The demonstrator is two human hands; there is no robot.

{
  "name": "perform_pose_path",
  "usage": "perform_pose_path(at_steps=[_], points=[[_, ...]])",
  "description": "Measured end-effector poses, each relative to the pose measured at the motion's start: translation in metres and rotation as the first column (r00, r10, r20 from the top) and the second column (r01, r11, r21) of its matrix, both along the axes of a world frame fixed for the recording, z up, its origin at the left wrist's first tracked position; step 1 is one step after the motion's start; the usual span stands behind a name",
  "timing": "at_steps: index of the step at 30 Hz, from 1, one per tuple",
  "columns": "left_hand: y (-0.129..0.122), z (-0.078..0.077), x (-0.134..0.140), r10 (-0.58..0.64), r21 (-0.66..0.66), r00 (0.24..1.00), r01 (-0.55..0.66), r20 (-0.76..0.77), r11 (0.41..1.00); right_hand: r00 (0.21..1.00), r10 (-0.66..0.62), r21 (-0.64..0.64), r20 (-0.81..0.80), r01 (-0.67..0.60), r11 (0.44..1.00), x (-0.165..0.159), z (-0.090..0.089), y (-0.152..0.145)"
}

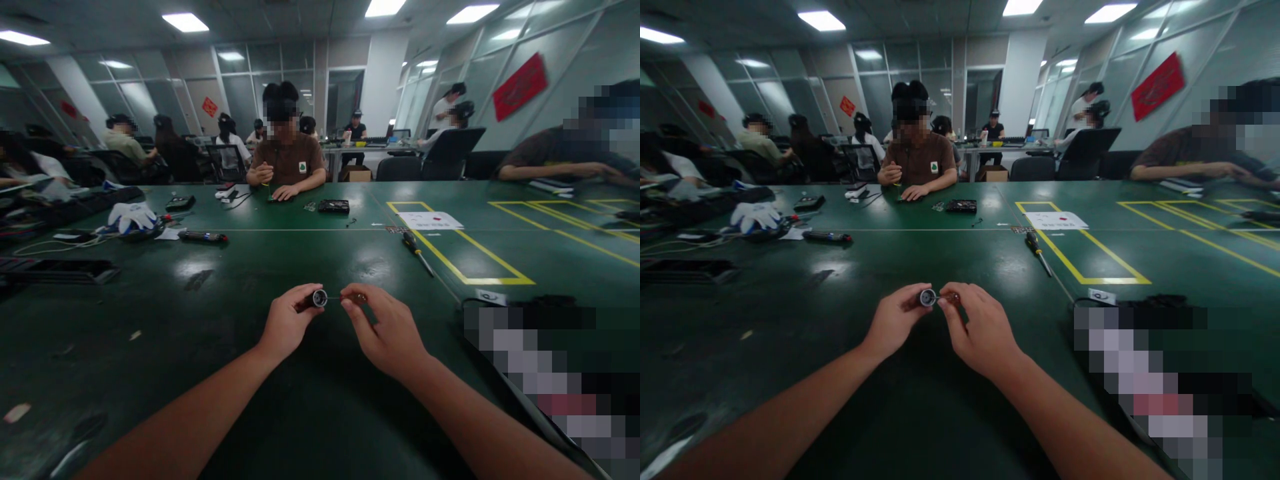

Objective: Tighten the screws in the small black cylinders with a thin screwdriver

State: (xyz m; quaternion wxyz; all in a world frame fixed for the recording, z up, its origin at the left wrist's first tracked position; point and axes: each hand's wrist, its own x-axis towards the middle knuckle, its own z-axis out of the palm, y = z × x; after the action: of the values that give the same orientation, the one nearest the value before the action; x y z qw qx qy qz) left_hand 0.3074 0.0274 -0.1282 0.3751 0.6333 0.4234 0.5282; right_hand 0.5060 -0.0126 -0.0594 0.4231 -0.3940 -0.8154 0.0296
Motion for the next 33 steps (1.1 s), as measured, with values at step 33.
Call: perform_pose_path(at_steps=[33], points=[[0.0008, 0.0005, -0.0010, -0.012, 0.028, 1.000, 0.013, -0.025, 1.000, 1.000, -0.012, -0.010, -0.015, 0.012, 1.000, 0.0003, -0.0007, 0.0004]])
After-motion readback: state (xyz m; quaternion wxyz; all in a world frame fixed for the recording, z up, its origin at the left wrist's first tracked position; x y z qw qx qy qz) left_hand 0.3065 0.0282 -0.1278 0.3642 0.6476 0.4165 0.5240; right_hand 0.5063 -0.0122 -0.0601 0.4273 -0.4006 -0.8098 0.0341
